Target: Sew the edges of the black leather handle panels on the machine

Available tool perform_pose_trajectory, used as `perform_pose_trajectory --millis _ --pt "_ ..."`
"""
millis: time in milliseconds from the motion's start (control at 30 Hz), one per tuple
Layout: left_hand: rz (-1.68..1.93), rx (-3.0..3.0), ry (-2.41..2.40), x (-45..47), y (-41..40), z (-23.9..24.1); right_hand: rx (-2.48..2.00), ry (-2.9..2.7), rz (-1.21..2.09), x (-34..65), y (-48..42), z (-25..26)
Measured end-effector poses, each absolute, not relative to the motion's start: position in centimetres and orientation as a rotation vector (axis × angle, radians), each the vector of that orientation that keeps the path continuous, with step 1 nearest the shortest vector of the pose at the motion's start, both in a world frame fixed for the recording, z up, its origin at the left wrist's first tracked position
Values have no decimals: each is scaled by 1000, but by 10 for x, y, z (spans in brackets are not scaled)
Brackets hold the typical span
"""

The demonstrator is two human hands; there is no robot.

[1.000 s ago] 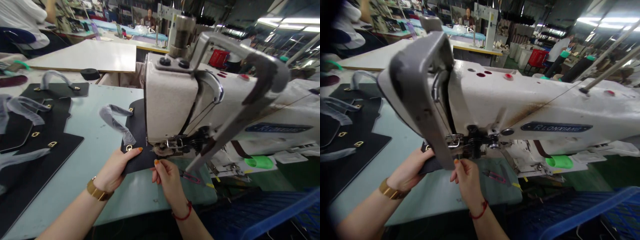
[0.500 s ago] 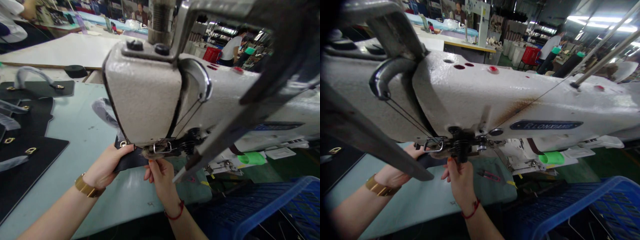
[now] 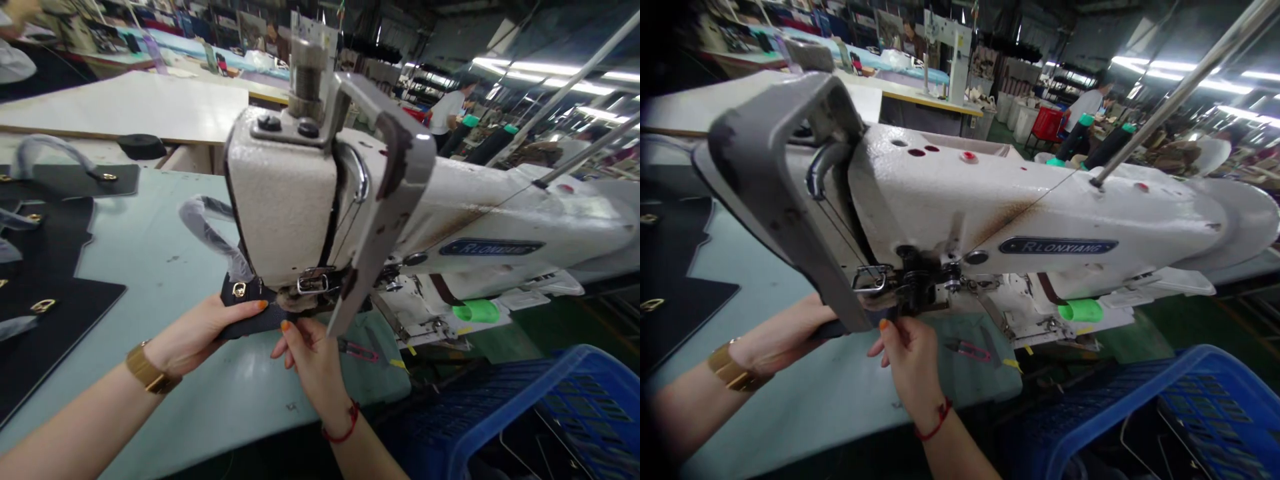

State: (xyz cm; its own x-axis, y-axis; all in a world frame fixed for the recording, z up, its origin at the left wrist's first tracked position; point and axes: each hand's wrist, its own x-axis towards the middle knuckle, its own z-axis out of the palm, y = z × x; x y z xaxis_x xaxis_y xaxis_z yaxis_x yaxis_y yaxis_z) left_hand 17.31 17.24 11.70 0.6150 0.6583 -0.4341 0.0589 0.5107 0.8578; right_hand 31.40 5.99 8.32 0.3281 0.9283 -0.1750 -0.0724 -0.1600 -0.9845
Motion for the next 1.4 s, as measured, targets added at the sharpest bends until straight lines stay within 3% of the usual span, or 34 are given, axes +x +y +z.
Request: perform_pose_trajectory --millis 1400 --pt "506 1057 961 176 192 114 -1326 -441 1031 269 89 70"
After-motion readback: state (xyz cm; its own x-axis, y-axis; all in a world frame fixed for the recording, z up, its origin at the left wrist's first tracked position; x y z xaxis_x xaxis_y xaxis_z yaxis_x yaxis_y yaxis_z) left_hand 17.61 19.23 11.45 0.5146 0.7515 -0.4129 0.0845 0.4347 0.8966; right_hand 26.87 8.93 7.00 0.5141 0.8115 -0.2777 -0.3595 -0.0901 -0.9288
